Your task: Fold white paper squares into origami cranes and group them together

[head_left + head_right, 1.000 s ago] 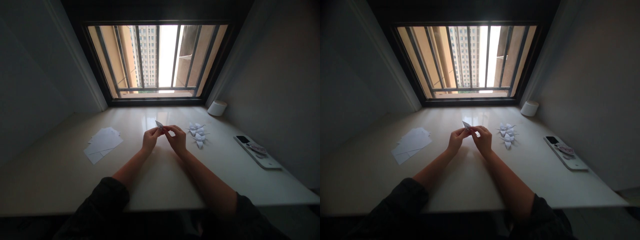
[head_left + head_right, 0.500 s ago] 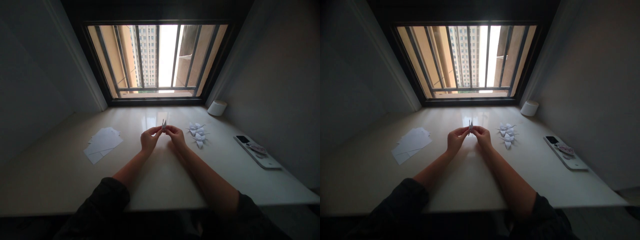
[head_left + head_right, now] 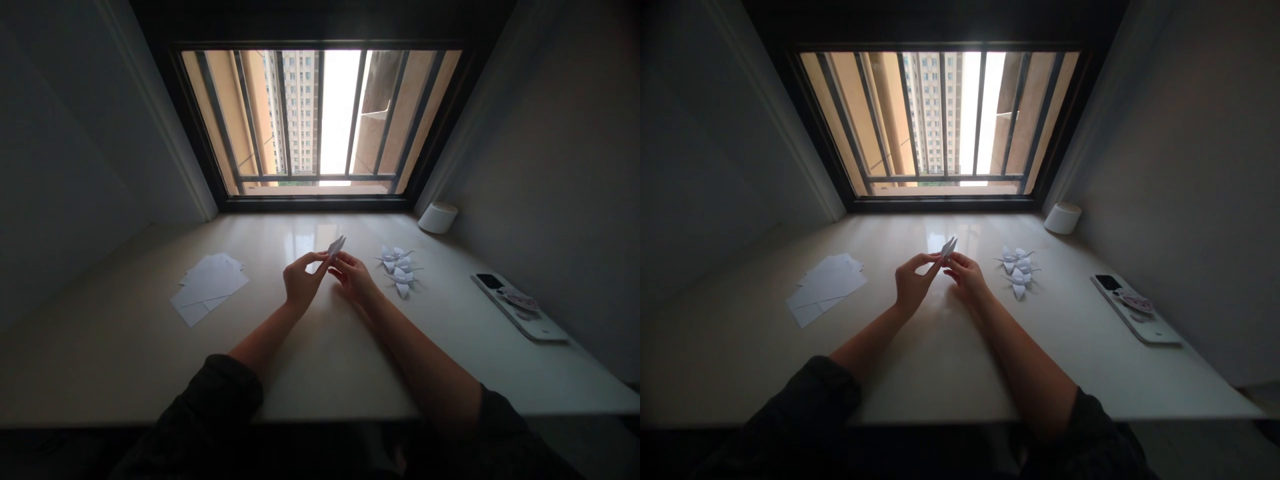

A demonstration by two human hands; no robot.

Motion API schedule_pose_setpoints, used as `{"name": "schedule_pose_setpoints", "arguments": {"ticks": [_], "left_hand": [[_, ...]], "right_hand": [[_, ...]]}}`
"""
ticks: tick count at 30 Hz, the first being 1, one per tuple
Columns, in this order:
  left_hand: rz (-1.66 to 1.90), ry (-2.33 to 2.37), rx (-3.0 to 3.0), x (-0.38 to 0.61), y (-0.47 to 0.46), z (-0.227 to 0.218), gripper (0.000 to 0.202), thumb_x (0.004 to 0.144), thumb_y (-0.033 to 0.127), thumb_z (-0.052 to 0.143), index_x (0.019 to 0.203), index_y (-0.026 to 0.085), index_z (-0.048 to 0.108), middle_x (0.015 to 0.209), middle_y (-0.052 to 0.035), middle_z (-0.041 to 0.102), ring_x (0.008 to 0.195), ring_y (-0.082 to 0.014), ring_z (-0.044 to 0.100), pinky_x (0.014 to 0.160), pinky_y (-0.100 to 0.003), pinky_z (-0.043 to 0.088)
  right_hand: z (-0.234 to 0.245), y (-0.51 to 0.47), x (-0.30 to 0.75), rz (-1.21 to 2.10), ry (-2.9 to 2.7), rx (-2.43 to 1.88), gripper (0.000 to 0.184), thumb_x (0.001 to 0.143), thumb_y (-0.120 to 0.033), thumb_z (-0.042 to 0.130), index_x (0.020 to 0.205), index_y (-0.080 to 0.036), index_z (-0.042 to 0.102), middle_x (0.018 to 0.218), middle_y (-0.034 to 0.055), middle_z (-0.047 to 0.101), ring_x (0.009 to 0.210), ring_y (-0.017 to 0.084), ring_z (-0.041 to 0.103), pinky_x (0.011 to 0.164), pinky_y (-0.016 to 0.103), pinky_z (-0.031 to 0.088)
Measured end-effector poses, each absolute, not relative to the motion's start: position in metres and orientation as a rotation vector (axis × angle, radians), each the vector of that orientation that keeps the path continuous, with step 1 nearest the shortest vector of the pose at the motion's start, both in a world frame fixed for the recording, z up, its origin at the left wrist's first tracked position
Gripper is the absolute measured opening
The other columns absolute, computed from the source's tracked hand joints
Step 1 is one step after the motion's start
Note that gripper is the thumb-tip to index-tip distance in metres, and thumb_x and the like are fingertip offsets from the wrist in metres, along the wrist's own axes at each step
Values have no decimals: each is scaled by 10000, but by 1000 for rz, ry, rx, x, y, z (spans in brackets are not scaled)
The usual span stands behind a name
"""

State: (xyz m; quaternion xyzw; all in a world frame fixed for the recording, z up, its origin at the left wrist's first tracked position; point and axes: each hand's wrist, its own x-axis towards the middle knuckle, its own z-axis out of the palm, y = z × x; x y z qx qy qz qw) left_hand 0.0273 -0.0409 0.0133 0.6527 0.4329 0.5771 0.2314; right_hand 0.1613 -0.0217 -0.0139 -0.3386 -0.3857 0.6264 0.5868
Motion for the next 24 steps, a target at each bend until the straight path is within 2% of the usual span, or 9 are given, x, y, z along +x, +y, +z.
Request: {"name": "schedule_pose_setpoints", "arguments": {"ticks": [4,8,10,13,18,24], "left_hand": [[1569,1129,1685,27,-38,13,190,736,375,666,809,203,701,863,-50,715,851,-200,657,805,-333,492],[1498,975,1417,27,-30,7,378,702,353,703,1037,188,640,824,-54,704,760,-182,661,718,-314,509],[1448,974,1317,27,-25,4,440,683,333,719,1084,179,624,788,-47,695,746,-174,655,692,-295,501],[1332,1013,1229,26,-19,-1,410,672,324,719,1045,166,656,776,-47,688,741,-165,640,671,-280,491],[1215,1053,1214,24,-18,-1,293,675,362,698,880,153,709,842,-75,693,770,-182,630,633,-280,500],[1237,1136,1298,21,-17,-3,387,663,502,685,806,145,728,728,-78,688,714,-188,631,625,-294,507]], "right_hand": [[-15,-21,160,1425,-894,-792,241,583,-350,774,791,-246,712,768,-4,683,719,137,601,696,270,450],[-17,-20,159,1304,-891,-867,252,565,-336,780,785,-228,717,733,5,685,650,132,586,666,286,448],[-17,-20,159,1217,-935,-916,255,573,-336,774,794,-219,722,736,13,695,635,132,583,655,289,444],[-15,-23,159,1119,-1005,-970,258,593,-347,761,808,-207,728,754,28,713,664,150,602,664,297,448],[-13,-26,158,1048,-1093,-1027,271,614,-382,748,812,-198,733,798,58,732,756,208,649,694,322,470],[-11,-30,156,847,-1274,-1128,289,697,-444,679,850,-204,735,846,77,733,776,234,659,670,332,475]]}}
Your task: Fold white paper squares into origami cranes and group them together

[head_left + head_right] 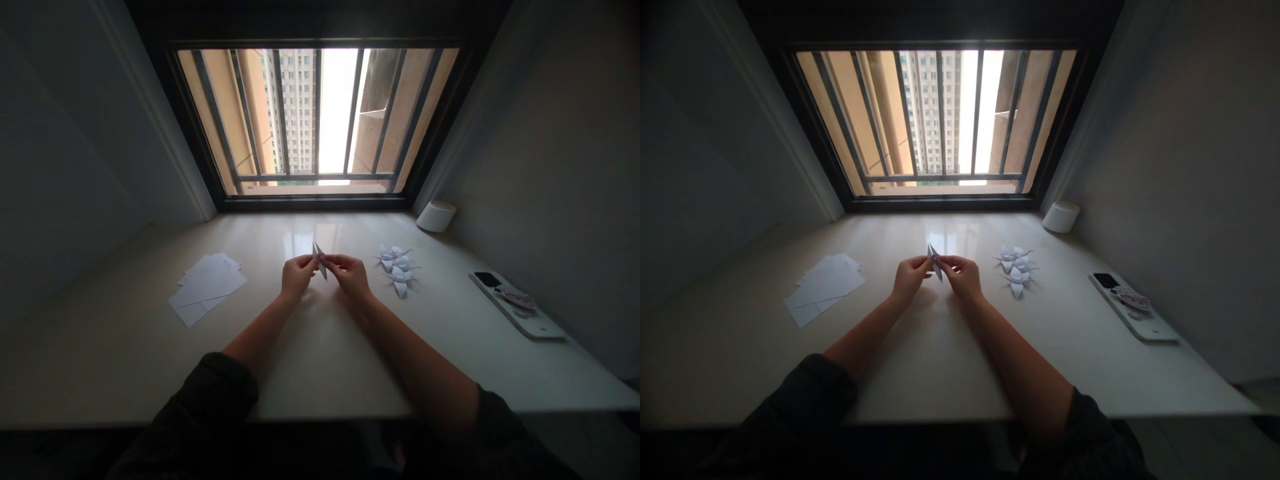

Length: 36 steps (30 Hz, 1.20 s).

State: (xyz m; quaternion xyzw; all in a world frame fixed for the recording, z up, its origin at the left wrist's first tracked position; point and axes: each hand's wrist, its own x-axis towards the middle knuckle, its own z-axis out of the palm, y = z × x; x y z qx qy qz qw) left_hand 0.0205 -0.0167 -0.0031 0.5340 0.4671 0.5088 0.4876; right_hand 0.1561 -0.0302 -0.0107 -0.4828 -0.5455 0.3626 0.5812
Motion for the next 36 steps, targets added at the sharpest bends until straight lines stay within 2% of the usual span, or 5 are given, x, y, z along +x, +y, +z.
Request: {"name": "schedule_pose_setpoints", "arguments": {"ticks": [6,12,17,27,36], "left_hand": [[1219,1130,1251,19,-15,-4,386,633,508,706,747,139,720,685,-76,681,716,-191,639,606,-276,493],[1303,1172,1292,18,-16,1,368,653,515,684,690,149,692,645,-41,663,655,-150,607,590,-245,458],[1326,1169,1389,18,-16,-1,374,675,524,660,639,152,664,589,-11,627,572,-118,549,555,-232,417],[1274,1146,1350,17,-14,1,386,667,516,674,770,147,720,714,-64,698,672,-166,618,621,-262,453],[1117,1103,1643,18,-15,-4,352,678,510,661,748,172,732,717,-61,712,703,-204,638,617,-269,457]], "right_hand": [[-13,-29,157,840,-1222,-1157,385,660,-468,710,955,-221,693,766,49,721,679,198,647,636,313,478],[-16,-29,157,1001,-1293,-1201,347,626,-514,714,754,-192,732,734,56,719,711,212,644,668,316,473],[-17,-30,157,1017,-1343,-1192,324,659,-512,685,706,-196,740,709,57,720,697,213,647,679,321,470],[-18,-27,161,959,-1359,-1198,359,694,-540,635,721,-196,733,694,47,708,696,203,636,680,314,460],[-4,-28,166,905,-1250,-1140,346,645,-490,707,865,-224,734,906,67,727,864,239,648,742,341,473]]}}
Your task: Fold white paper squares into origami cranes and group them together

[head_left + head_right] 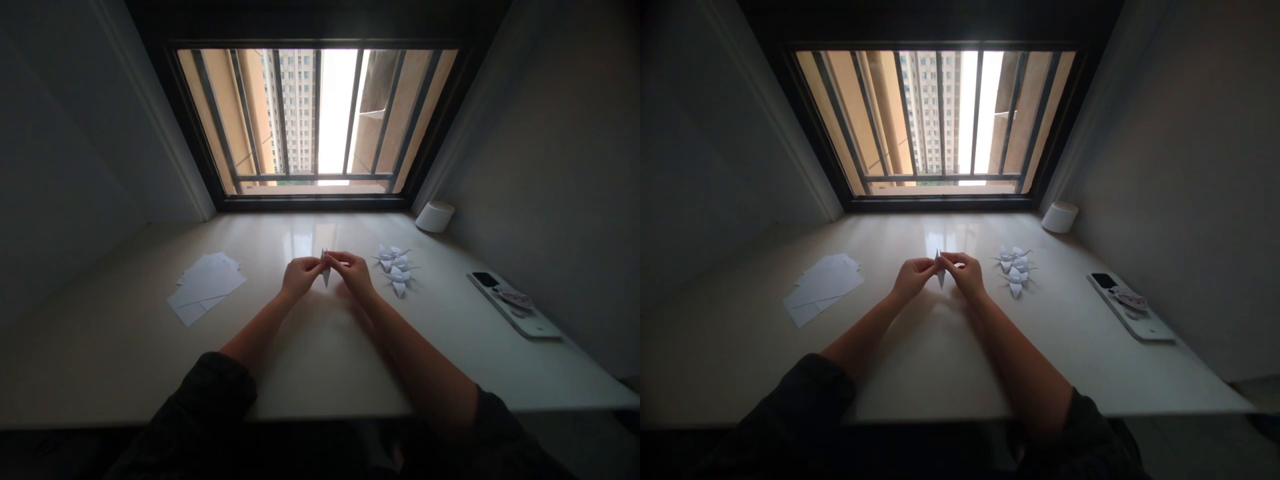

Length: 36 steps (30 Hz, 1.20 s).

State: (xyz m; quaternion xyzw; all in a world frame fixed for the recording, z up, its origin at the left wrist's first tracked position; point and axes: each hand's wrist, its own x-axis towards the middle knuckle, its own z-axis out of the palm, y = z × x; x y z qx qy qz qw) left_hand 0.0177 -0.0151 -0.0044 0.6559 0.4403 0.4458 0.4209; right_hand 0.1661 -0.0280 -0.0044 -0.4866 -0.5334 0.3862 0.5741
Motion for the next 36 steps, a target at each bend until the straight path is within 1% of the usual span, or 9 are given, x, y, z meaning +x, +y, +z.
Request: {"name": "schedule_pose_setpoints", "arguments": {"ticks": [4,9,14,20,26,29,31,34,36], "left_hand": [[1166,1190,1704,19,-19,-2,322,688,505,651,740,199,735,686,-43,708,679,-202,631,593,-262,447],[1176,1221,1785,19,-21,1,313,697,512,631,707,214,727,637,-26,686,634,-182,605,556,-244,418],[1111,1227,1802,21,-22,4,341,687,531,619,666,204,713,577,-6,642,580,-154,545,506,-228,357],[1079,1213,1897,20,-21,4,385,709,550,591,609,189,682,488,16,554,512,-126,473,478,-234,292],[1026,1200,1974,20,-24,2,357,725,526,581,618,200,681,511,23,576,514,-123,478,489,-239,296],[990,1156,1945,22,-25,-2,359,708,521,605,581,191,668,487,23,563,498,-120,480,480,-238,292],[1003,1109,1847,23,-23,-4,360,700,519,623,596,177,672,518,10,591,518,-127,513,496,-237,321],[1093,1062,1577,22,-18,-5,355,698,510,643,713,161,706,677,-42,679,635,-159,601,587,-250,408],[1153,1076,1399,21,-15,-4,382,693,518,648,795,157,718,756,-76,702,710,-185,632,643,-271,437]], "right_hand": [[-4,-29,166,968,-1228,-1140,308,618,-466,735,789,-210,743,839,67,734,852,254,660,749,350,480],[-5,-29,165,981,-1146,-1127,292,588,-452,755,742,-205,744,776,58,732,797,237,658,748,347,484],[-8,-28,163,999,-1059,-1115,303,566,-456,759,716,-193,743,710,50,724,738,214,645,734,341,473],[-8,-30,159,984,-994,-1103,258,575,-430,761,685,-199,731,671,39,706,693,191,619,693,323,458],[-9,-26,160,967,-857,-1106,282,563,-434,770,682,-186,706,672,35,677,630,158,578,602,294,432],[-10,-21,166,936,-795,-1128,303,560,-444,770,694,-182,702,649,31,652,630,152,566,569,277,413],[-11,-19,169,917,-788,-1120,313,568,-453,763,712,-182,701,658,33,651,644,155,573,571,274,413],[-12,-18,169,923,-899,-1085,326,638,-476,706,797,-191,707,690,35,663,666,158,587,602,282,432],[-14,-19,167,965,-1021,-1054,327,678,-462,678,874,-202,706,731,36,674,691,158,597,637,289,448]]}}
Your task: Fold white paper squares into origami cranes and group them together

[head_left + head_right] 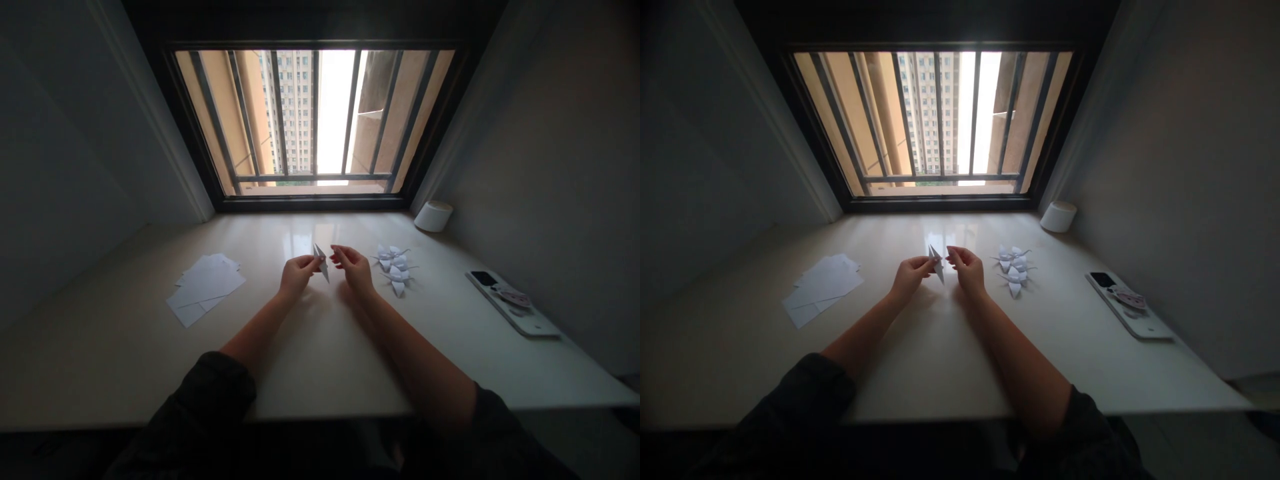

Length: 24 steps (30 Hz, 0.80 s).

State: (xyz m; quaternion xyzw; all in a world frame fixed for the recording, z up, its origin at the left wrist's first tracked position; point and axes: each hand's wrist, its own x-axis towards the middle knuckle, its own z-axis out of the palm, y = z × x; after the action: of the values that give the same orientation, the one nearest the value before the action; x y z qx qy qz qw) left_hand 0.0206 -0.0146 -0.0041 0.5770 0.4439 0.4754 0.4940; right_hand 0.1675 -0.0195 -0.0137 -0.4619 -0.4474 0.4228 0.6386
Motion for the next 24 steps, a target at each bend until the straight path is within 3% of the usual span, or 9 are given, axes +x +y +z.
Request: {"name": "schedule_pose_setpoints", "arguments": {"ticks": [4,8,13,17,24], "left_hand": [[1228,1092,1172,16,-11,-2,454,687,543,643,937,171,716,862,-103,708,821,-212,641,696,-293,443],[1264,1086,1094,15,-11,1,451,653,532,675,937,185,723,937,-99,699,885,-220,623,721,-298,433],[1270,1088,1103,17,-13,2,446,652,522,678,937,182,726,921,-99,698,862,-216,614,705,-296,427],[1286,1087,1096,18,-14,1,439,639,517,690,907,172,733,890,-99,701,813,-207,616,693,-299,432],[1279,1090,1085,18,-12,-4,438,645,502,694,916,160,729,882,-107,698,801,-202,616,697,-305,449]], "right_hand": [[-18,-21,164,1087,-1224,-1011,329,674,-411,699,933,-209,702,823,48,692,749,170,611,689,304,464],[-21,-21,163,1052,-1321,-1004,335,654,-403,724,927,-210,700,835,44,688,744,171,612,730,328,476],[-21,-22,161,1047,-1352,-978,361,634,-385,742,944,-216,667,801,30,665,735,172,619,731,340,492],[-19,-24,159,1004,-1376,-888,441,648,-347,736,1049,-256,578,895,23,642,762,160,607,687,310,500],[-19,-24,159,1012,-1515,-870,255,719,-331,671,956,-251,620,1025,35,621,858,173,583,723,311,488]]}}
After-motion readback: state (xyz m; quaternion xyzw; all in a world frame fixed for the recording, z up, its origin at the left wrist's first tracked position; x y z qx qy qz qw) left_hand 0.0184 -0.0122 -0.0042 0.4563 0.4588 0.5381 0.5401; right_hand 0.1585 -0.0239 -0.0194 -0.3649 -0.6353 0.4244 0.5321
